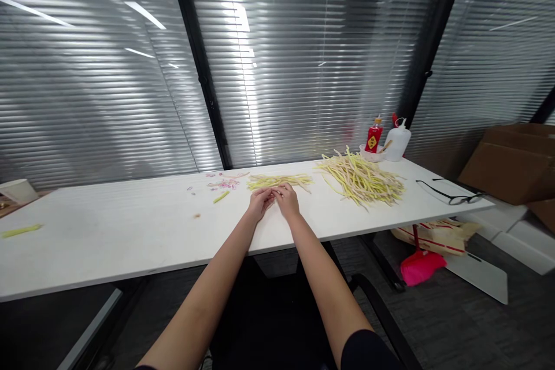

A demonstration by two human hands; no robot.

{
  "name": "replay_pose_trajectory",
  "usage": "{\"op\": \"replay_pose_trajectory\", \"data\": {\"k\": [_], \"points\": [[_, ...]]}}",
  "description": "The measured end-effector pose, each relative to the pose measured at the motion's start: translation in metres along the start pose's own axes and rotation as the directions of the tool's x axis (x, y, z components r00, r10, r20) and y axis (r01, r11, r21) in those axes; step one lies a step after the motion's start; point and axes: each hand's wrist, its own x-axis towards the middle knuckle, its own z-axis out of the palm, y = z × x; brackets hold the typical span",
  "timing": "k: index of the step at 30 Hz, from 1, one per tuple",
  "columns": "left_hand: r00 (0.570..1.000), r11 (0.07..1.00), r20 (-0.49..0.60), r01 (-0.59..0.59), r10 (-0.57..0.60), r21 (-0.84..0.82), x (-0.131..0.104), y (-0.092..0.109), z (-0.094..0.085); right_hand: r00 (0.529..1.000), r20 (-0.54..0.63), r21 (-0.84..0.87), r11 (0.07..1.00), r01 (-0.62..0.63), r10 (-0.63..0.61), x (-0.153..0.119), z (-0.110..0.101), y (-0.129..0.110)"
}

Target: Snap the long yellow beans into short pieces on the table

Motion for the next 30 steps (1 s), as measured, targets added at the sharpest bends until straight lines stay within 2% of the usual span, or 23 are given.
{"op": "replay_pose_trajectory", "data": {"k": [7, 12, 16, 19, 22, 26, 30], "points": [[1.000, 1.000, 0.008, -0.010, 0.010, 0.013, -0.004, 0.002, 0.003, 1.000, -0.001, 0.017, 1.000, -0.008, 0.008, 0.000, 0.001, 0.006], [0.999, 0.999, 0.029, -0.013, 0.012, 0.044, -0.006, 0.004, 0.004, 0.999, -0.040, -0.040, 0.999, -0.034, 0.033, 0.000, 0.001, 0.009], [0.999, 0.999, 0.038, -0.011, 0.010, 0.042, -0.007, 0.006, 0.004, 1.000, -0.008, -0.002, 1.000, -0.010, 0.010, 0.001, 0.000, 0.008], [0.999, 0.999, 0.050, -0.018, 0.016, 0.046, -0.008, 0.006, 0.004, 0.998, -0.041, 0.002, 0.999, -0.043, 0.044, 0.000, 0.000, 0.007], [0.999, 0.998, 0.020, -0.028, 0.027, 0.055, -0.008, 0.006, 0.004, 0.997, -0.057, -0.002, 0.998, -0.056, 0.056, 0.000, 0.000, 0.006], [0.996, 0.991, -0.054, -0.069, 0.076, 0.113, -0.007, 0.003, 0.005, 0.999, -0.049, -0.066, 0.998, -0.012, 0.008, 0.000, -0.001, 0.002], [0.978, 0.961, -0.080, -0.173, 0.194, 0.216, -0.006, 0.001, 0.004, 0.999, 0.004, -0.112, 0.993, 0.049, -0.049, 0.001, 0.000, -0.002]]}}
